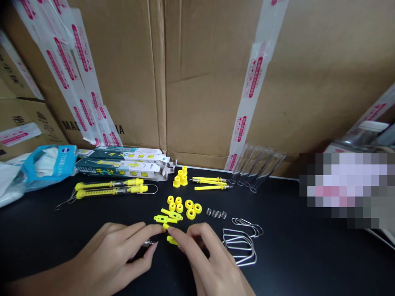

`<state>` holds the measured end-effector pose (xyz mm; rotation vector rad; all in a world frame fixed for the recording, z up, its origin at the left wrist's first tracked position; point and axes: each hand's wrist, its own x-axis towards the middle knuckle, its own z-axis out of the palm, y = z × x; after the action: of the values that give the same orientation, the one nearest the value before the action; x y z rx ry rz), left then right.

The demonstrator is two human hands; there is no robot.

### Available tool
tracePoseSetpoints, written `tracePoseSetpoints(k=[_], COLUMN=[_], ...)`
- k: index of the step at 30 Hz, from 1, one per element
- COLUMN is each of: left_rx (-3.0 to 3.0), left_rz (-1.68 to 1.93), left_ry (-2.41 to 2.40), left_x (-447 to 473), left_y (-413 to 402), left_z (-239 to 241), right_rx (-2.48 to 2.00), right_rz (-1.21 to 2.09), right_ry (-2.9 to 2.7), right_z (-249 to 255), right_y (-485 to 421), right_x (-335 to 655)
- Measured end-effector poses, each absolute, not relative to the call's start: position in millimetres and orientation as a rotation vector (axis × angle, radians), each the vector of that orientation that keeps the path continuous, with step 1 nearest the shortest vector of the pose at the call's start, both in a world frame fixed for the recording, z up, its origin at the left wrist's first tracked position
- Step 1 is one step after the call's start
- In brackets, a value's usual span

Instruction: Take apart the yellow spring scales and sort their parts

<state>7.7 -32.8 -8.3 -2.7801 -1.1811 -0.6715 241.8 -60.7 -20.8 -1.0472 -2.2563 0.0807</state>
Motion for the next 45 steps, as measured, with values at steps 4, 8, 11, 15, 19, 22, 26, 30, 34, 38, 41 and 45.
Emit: tracePoseSetpoints(k=[4,8,11,15,19,22,26,30,34,38,41,45], left_rx=[-2.798,-2.794,-2.769,-2.74,-2.745,-2.742,-2.75,-2.733,-2.718,-2.749,-2.741,-2.681], left_rz=[-0.723,-0.845,-0.875,-0.896,-0.882,-0.87,-0.853,-0.847,-0.842,-0.733,-0.698,-0.775], left_ry=[-1.23,-1.178,-1.168,-1.184,-1.199,-1.2,-1.198,-1.207,-1.192,-1.164,-1.111,-0.965], left_x=[7.6,8.0,8.5,9.6,10.2,10.0,10.1,11.0,11.2,9.8,9.1,11.8], left_y=[-32.8,-32.2,-31.3,-29.9,-30.1,-30.1,-29.0,-28.1,-29.1,-31.6,-32.7,-35.0], left_z=[-6.1,-2.9,-2.3,-1.2,0.1,-0.6,-2.1,-3.1,-2.3,1.3,2.9,3.0], right_rx=[-0.946,-0.938,-0.958,-0.95,-0.985,-0.99,-0.997,-1.019,-1.042,-1.051,-1.025,-0.933], right_rz=[0.023,0.045,0.066,0.013,0.007,-0.006,-0.001,0.018,0.003,-0.031,-0.064,-0.062], right_ry=[-2.234,-2.221,-2.237,-2.208,-2.177,-2.168,-2.189,-2.216,-2.17,-2.156,-2.158,-2.23], right_z=[-15.6,-11.4,-11.6,-13.6,-14.9,-14.8,-15.8,-20.7,-23.3,-19.1,-15.2,-14.0], right_y=[-57.5,-55.8,-56.7,-56.8,-53.8,-50.7,-47.0,-45.0,-45.3,-47.2,-49.6,-54.7], right_x=[235.1,232.9,234.6,234.2,232.5,231.1,228.2,226.0,223.6,222.7,224.3,226.7])
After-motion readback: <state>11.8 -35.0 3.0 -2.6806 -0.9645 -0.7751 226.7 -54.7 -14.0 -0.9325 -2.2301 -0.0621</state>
